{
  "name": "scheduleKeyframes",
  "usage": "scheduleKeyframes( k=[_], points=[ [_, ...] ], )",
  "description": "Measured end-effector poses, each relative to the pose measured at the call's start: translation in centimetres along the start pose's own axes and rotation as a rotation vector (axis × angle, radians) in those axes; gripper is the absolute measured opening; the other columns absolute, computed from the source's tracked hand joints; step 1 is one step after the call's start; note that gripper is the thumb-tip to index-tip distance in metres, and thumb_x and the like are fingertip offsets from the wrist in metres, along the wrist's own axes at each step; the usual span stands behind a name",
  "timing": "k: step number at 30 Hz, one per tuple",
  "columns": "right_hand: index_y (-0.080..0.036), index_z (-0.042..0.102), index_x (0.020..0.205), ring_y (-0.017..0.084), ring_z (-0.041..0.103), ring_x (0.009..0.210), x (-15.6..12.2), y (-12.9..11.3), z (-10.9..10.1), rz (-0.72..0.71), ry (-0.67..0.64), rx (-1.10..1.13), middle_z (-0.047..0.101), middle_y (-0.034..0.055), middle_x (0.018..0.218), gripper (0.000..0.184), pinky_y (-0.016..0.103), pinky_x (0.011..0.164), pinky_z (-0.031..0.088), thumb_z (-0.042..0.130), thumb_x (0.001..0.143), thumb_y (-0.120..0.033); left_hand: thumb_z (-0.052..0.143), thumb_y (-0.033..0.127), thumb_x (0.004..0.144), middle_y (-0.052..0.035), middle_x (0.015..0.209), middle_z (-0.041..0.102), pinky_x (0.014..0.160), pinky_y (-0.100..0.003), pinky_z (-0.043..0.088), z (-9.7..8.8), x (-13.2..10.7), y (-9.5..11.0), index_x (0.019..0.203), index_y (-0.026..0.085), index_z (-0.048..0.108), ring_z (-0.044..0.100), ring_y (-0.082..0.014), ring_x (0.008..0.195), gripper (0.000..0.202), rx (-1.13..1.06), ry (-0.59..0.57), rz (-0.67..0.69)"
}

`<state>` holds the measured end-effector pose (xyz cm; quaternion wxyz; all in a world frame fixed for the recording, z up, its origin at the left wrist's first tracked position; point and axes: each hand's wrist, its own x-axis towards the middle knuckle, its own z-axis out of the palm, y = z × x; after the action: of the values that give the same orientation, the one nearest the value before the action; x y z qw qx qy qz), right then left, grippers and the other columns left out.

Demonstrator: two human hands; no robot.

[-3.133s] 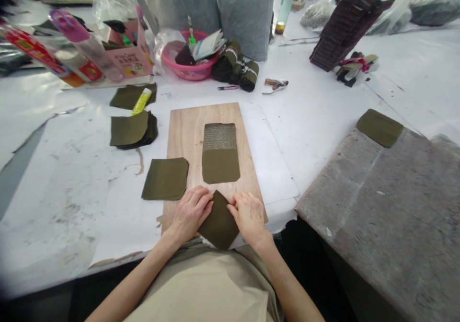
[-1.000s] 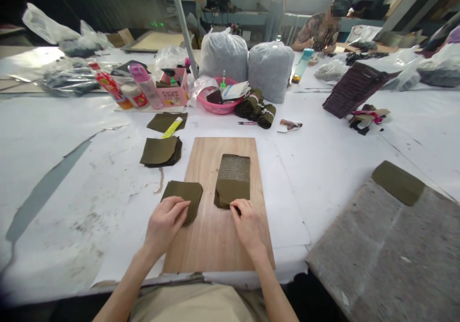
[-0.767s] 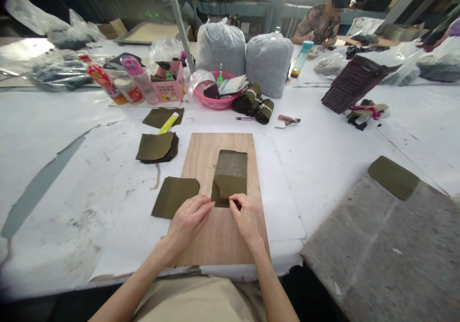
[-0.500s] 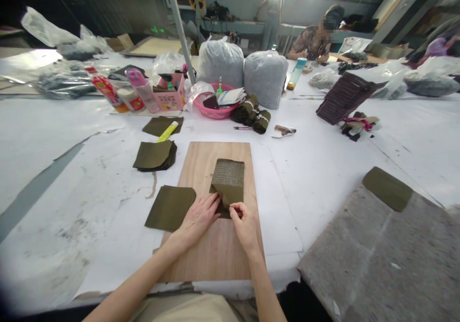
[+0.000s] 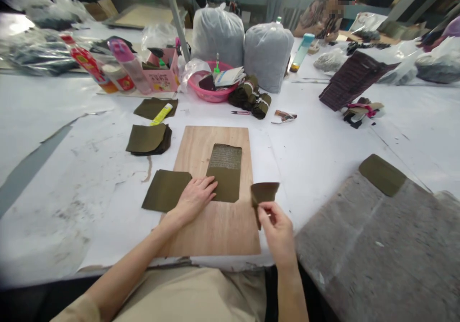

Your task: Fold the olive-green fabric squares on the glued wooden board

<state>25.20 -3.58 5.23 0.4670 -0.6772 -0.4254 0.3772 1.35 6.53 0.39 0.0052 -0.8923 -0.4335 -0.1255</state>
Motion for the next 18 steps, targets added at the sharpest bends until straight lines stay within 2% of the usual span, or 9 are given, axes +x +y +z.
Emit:
scheduleKeyframes(
  k=[2,5,8,11,13,18],
  points=[
    [-0.020,0.065,0.084,0.013,0.058,0.065,-2.3,-0.4,2.2,0.001,-0.242,-0.225,0.065,-0.0007,0.073,0.014,0.023,0.061,0.044,0.059,0.084,-0.033,0.057,0.019,0.092,-0.0079,0.108,0.066,0.088,-0.037,0.047,-1.1,-0.3,-0.3,0.103,0.016,0.066,0.059,-0.0230,0.103,0.014,-0.098,0.005,-0.012],
    [-0.021,0.063,0.078,0.013,0.058,0.064,-4.9,0.1,6.1,-0.009,-0.420,-0.388,0.066,-0.0008,0.072,0.014,0.023,0.059,0.041,0.053,0.087,-0.025,0.052,0.021,0.096,-0.0042,0.089,0.065,0.077,-0.029,0.048,-2.6,-1.5,-0.4,0.092,0.016,0.067,0.060,-0.0170,0.087,0.017,-0.290,-0.064,-0.008],
    [-0.021,0.063,0.080,0.012,0.061,0.065,-6.4,0.6,8.5,0.011,-0.569,-0.354,0.068,-0.0016,0.074,0.015,0.022,0.062,0.042,0.052,0.088,-0.024,0.050,0.027,0.098,-0.0021,0.086,0.062,0.072,-0.024,0.047,-3.2,-3.4,-0.2,0.090,0.017,0.067,0.059,-0.0140,0.082,0.021,-0.443,-0.196,0.075],
    [-0.022,0.064,0.084,0.012,0.062,0.065,-6.7,0.7,9.0,0.016,-0.694,-0.267,0.068,-0.0028,0.074,0.014,0.022,0.065,0.044,0.052,0.091,-0.028,0.052,0.032,0.097,-0.0033,0.089,0.061,0.075,-0.026,0.046,-2.5,-5.4,0.3,0.094,0.018,0.066,0.058,-0.0159,0.086,0.020,-0.436,-0.225,0.155],
    [-0.022,0.063,0.086,0.012,0.062,0.067,-6.4,0.9,8.7,-0.025,-0.643,-0.302,0.068,-0.0027,0.075,0.016,0.023,0.066,0.044,0.052,0.093,-0.030,0.054,0.033,0.095,-0.0051,0.093,0.061,0.080,-0.032,0.047,-1.9,-6.7,0.8,0.099,0.017,0.065,0.056,-0.0196,0.092,0.020,-0.351,-0.197,0.182],
    [-0.021,0.063,0.099,0.020,0.060,0.090,-4.6,2.3,8.2,-0.266,-0.174,-0.711,0.066,0.0058,0.098,0.019,0.031,0.078,0.044,0.048,0.095,-0.033,0.053,0.027,0.095,-0.0114,0.115,0.058,0.097,-0.041,0.041,-0.7,-9.2,2.0,0.119,0.013,0.057,0.050,-0.0260,0.114,0.028,-0.157,-0.084,0.209]
  ],
)
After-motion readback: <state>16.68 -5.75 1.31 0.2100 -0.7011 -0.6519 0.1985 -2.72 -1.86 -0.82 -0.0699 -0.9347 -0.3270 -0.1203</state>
